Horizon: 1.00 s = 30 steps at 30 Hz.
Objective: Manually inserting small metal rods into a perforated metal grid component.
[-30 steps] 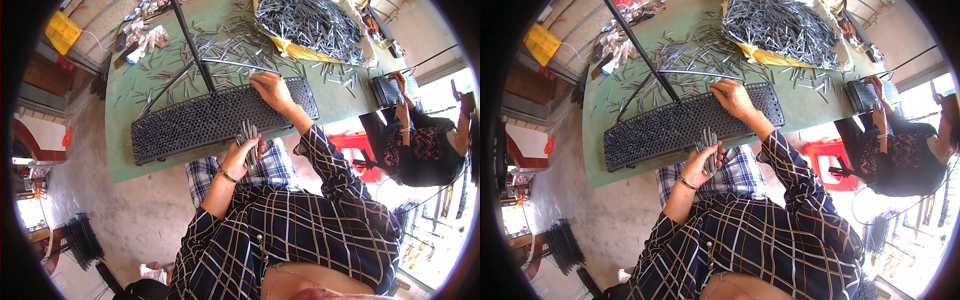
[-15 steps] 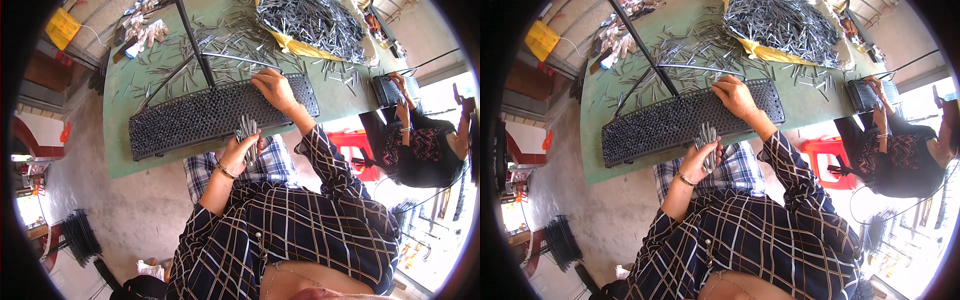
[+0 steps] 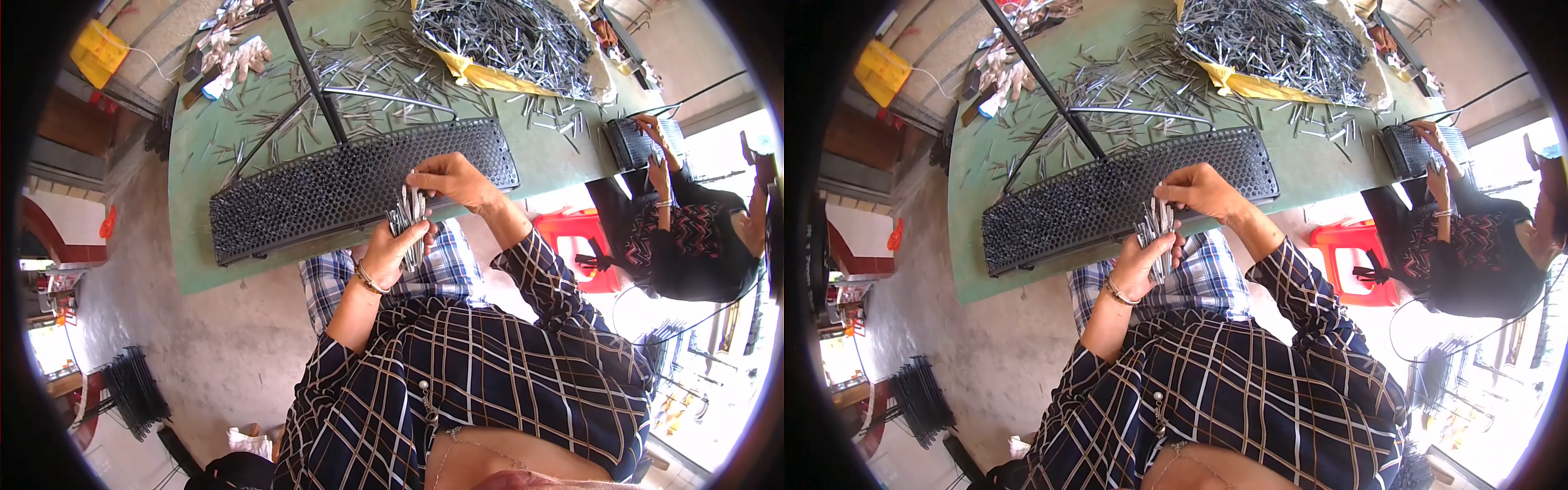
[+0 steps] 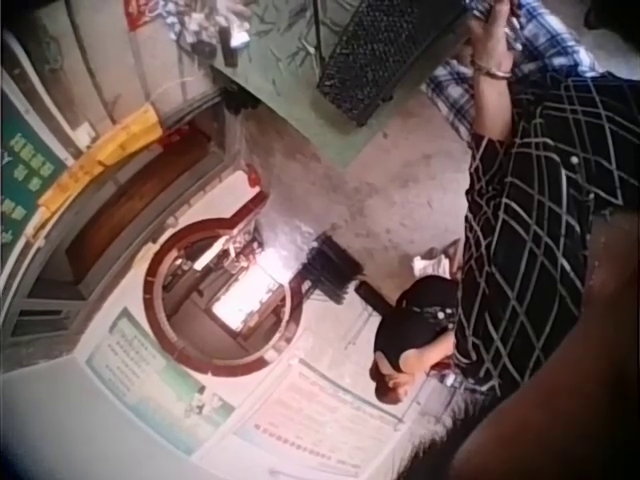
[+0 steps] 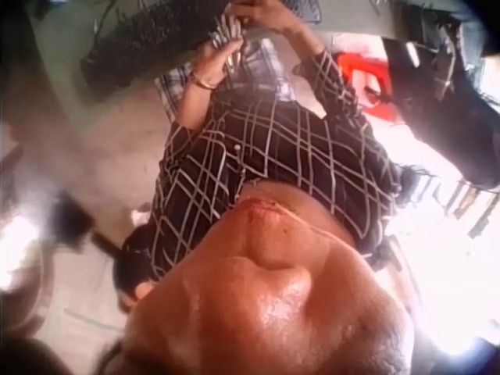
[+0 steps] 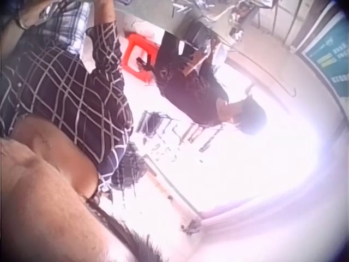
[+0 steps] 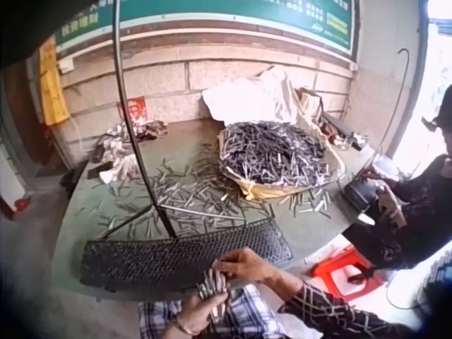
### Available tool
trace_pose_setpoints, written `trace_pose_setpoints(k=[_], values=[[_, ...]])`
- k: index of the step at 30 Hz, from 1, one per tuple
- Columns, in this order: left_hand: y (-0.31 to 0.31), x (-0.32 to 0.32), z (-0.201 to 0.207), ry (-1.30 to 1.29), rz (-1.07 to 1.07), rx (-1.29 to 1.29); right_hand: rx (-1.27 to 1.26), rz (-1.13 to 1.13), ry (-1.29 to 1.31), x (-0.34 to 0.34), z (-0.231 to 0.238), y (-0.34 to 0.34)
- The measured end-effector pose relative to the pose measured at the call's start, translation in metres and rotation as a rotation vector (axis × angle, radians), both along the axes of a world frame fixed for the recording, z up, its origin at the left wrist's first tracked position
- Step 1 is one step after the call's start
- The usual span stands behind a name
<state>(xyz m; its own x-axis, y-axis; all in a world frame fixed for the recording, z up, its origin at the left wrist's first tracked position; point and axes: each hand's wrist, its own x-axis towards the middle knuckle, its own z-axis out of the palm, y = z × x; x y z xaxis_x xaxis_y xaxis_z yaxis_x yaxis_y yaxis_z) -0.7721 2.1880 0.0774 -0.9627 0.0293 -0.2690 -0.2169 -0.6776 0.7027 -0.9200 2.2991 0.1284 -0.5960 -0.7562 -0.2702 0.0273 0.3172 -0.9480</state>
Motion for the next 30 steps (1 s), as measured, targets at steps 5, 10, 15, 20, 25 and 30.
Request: trace_pose_setpoints(k=[5, 10, 15, 20, 25, 30], values=[[0.001, -0.003, -0.006, -0.033, 0.005, 0.035, -0.159, -0.217, 0.068, -0.01, -0.003, -0.001], [0.002, -0.006, -0.007, -0.074, 0.034, 0.067, -0.234, -0.358, 0.098, -0.033, 0.001, -0.002], [0.001, -0.003, -0.01, -0.11, 0.06, 0.076, -0.241, -0.338, -0.008, -0.042, -0.004, 0.002], [0.002, -0.004, -0.01, -0.129, 0.073, 0.101, -0.206, -0.396, 0.061, -0.042, -0.012, 0.004], [0.004, -0.003, -0.007, -0.129, 0.077, 0.069, -0.322, -0.475, 0.398, -0.046, -0.012, -0.002], [0.006, 0.001, -0.005, -0.129, 0.071, 0.023, -0.286, -0.454, 0.658, -0.051, -0.023, -0.013]])
